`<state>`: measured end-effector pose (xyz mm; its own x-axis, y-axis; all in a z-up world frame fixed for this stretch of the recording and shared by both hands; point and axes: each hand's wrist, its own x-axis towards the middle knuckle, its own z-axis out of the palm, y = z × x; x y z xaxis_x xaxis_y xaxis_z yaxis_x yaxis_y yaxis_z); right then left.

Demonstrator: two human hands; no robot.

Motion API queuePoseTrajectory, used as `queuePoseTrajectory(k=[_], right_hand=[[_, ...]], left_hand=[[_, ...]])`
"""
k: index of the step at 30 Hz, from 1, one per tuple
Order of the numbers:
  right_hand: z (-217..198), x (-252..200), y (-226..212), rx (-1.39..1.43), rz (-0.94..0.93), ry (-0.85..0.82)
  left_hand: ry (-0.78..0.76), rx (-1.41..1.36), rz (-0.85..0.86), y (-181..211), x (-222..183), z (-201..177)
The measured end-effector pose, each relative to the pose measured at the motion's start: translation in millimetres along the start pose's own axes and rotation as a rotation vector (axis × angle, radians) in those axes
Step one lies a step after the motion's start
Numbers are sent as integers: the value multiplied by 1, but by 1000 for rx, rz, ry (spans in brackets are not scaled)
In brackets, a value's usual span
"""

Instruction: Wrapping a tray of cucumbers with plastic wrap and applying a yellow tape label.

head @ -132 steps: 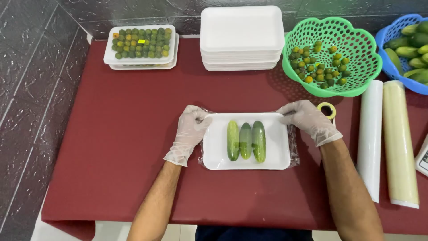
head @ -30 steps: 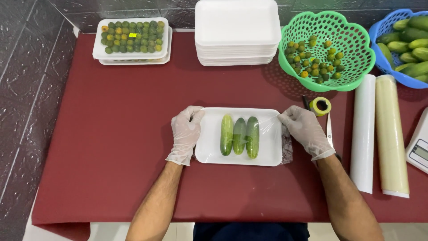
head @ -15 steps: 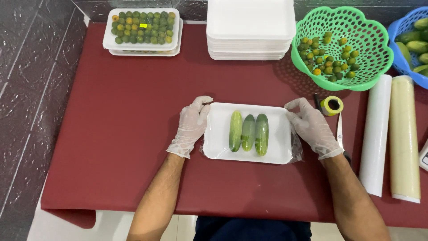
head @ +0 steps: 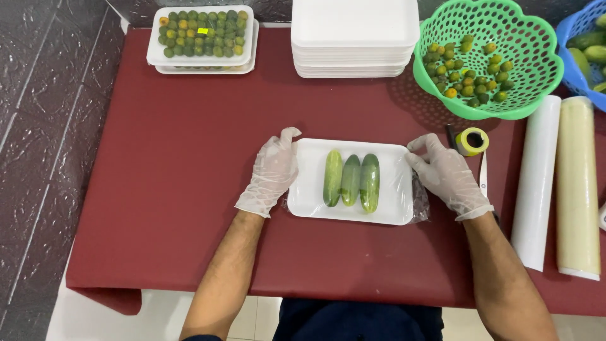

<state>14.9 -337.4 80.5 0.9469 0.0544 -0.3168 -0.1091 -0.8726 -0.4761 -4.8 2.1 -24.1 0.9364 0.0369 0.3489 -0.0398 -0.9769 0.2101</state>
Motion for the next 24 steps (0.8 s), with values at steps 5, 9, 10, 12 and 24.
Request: queuePoseTrajectory(k=[5,9,10,12,24], right_hand=[[-9,3,5,-16,79,-28],[-22,5,9,-31,136,-10],[-18,12,20,-32,138,-11],[-13,25,40,-71,153,52],[-1,22,-8,79,-460,202]], left_hand=[[-127,-416,-137,-6,4,-26],[-174,-523,-252,-8,9,-40],[-175,-524,-253,-6,9,-49],[-268,-524,-352,-1,12,-68],[-609,-406,-488,-3,3,-90]])
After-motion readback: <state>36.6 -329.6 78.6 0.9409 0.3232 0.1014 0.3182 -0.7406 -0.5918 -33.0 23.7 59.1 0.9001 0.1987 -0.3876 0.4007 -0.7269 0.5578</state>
